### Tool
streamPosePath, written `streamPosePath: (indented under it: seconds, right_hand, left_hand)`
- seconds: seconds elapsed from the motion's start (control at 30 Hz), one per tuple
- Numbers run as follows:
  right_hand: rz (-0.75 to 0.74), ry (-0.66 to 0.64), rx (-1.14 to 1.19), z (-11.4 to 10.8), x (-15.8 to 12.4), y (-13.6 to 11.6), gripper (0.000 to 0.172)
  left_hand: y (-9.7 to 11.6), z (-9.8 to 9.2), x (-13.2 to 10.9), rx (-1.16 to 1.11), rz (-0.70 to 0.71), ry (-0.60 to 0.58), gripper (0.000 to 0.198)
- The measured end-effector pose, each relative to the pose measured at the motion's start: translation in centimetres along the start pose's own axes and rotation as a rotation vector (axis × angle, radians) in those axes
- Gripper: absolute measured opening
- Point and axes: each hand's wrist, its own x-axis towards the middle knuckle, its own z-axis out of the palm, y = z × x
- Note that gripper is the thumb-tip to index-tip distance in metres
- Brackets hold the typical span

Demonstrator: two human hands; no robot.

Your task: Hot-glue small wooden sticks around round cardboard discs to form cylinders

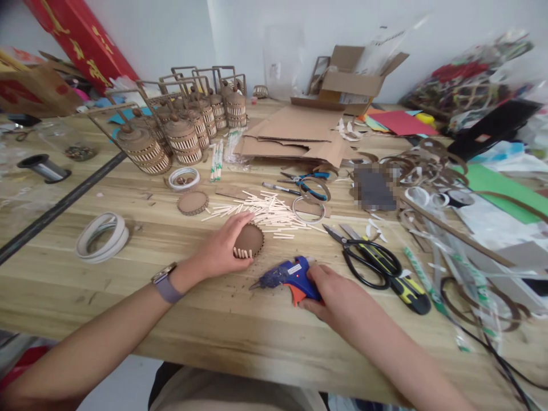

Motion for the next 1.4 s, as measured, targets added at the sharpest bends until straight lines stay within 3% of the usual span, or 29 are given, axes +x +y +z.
streamPosePath:
  seconds: [0.13,0.33,0.43,0.7,0.8,1.13,1.4]
  right_hand:
    - [0.017,0.035,0.254,0.6,-0.4,0.8,0.005]
    - [0.216,0.125,0.984,0.9,-1.1,0.8,0.030]
    - [0.169,0.104,1.207,1.1,0.0,0.3,0.033]
    - [0.127,0.191,1.023,1.2,3.2,0.6,0.054]
    - [0.114,0.131,1.003,1.7,3.2,0.8,0.050]
    - [0.077,0.179,0.654,2.0,2.3,0.4,0.034]
    - [0.023,0.221,0.581,2.2,2.4,-0.1,0.027]
  left_hand:
    - [0.0,0.0,0.0,-0.002,-0.009,0.002,0.092]
    - [0.1,-0.1,0.1,-0.005,-0.029,-0.011,0.091]
    - [0.1,-0.1,0.1,0.002,-0.037,-0.015,0.091]
    - [0.2,-0.1,0.1,-0.004,-0.045,-0.017,0.093]
    - [0.3,-0.2,0.1,0.007,-0.040,-0.019,0.092]
    - [0.0,0.0,0.1,-0.001,-0.020,-0.003,0.096]
    - [0.0,0.0,0.0,-0.008,-0.008,0.003,0.095]
